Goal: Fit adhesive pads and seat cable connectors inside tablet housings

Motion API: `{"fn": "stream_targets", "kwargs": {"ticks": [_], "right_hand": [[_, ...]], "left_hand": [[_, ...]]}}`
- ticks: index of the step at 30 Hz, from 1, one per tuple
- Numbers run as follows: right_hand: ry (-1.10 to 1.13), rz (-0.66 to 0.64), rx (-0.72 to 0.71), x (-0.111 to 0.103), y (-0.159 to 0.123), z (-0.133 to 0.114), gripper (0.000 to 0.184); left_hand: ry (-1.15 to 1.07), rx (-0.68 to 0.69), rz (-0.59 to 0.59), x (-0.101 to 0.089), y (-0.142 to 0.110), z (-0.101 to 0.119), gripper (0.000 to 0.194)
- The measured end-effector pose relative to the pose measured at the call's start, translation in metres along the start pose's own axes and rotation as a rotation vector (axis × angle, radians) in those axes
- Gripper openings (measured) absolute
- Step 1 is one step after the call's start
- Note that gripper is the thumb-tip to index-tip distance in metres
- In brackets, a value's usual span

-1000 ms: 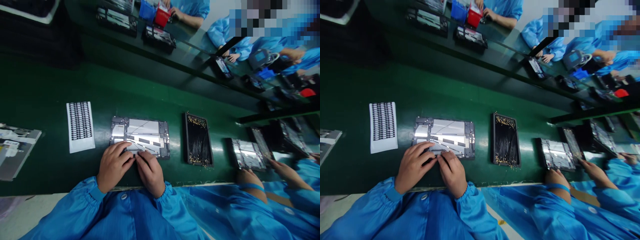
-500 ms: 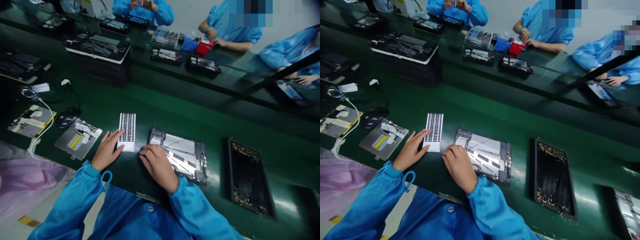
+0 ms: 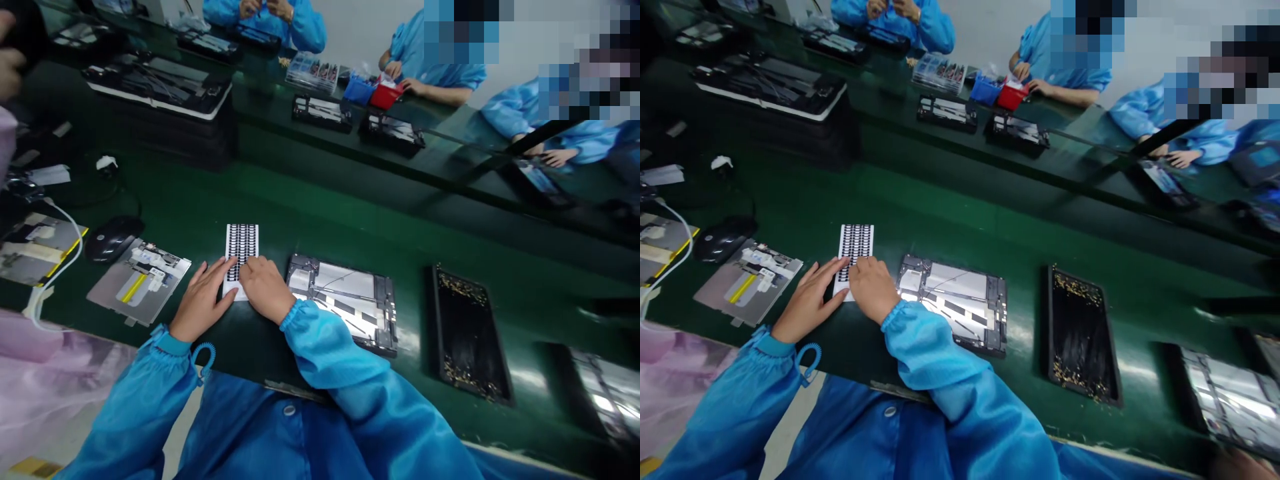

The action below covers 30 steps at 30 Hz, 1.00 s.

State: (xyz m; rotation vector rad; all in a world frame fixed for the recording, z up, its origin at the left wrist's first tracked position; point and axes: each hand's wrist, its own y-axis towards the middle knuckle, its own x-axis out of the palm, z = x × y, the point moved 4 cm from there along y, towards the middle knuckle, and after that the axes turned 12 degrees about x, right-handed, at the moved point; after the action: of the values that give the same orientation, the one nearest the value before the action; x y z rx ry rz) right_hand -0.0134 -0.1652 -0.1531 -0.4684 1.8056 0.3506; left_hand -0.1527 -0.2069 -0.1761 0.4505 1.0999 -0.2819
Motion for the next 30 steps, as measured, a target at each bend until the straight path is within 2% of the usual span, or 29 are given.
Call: {"fn": "stream_targets", "kwargs": {"ticks": [3, 5, 7, 10, 12, 13, 15, 17, 20, 24, 30], "right_hand": [[0.065, 0.098, -0.086, -0.022, -0.039, -0.002, 0.020], [0.197, 0.180, -0.158, -0.038, -0.083, 0.004, 0.016], [0.350, 0.210, -0.153, -0.048, -0.132, 0.020, 0.010], [0.461, 0.231, 0.056, -0.054, -0.195, 0.065, 0.008], [0.433, 0.270, 0.235, -0.055, -0.224, 0.099, 0.010], [0.404, 0.287, 0.305, -0.055, -0.234, 0.114, 0.012], [0.348, 0.303, 0.386, -0.055, -0.244, 0.138, 0.014], [0.311, 0.296, 0.393, -0.056, -0.243, 0.151, 0.014], [0.282, 0.273, 0.340, -0.056, -0.232, 0.157, 0.013], [0.285, 0.235, 0.313, -0.054, -0.225, 0.160, 0.012], [0.308, 0.219, 0.321, -0.053, -0.228, 0.165, 0.014]], "left_hand": [[0.004, 0.034, 0.004, -0.002, 0.001, -0.004, 0.058], [0.004, 0.066, 0.016, -0.004, 0.002, -0.007, 0.056], [0.013, 0.106, 0.064, -0.007, 0.004, -0.006, 0.050], [0.027, 0.126, 0.275, -0.016, 0.008, 0.013, 0.037], [-0.004, 0.130, 0.383, -0.019, 0.013, 0.043, 0.031], [-0.033, 0.160, 0.384, -0.016, 0.017, 0.063, 0.028], [-0.099, 0.290, 0.301, -0.004, 0.030, 0.111, 0.022], [-0.157, 0.407, 0.191, 0.016, 0.044, 0.155, 0.017], [-0.212, 0.461, 0.107, 0.047, 0.063, 0.197, 0.009], [-0.240, 0.440, 0.057, 0.073, 0.075, 0.210, 0.009], [-0.257, 0.427, 0.064, 0.078, 0.075, 0.207, 0.006]]}}
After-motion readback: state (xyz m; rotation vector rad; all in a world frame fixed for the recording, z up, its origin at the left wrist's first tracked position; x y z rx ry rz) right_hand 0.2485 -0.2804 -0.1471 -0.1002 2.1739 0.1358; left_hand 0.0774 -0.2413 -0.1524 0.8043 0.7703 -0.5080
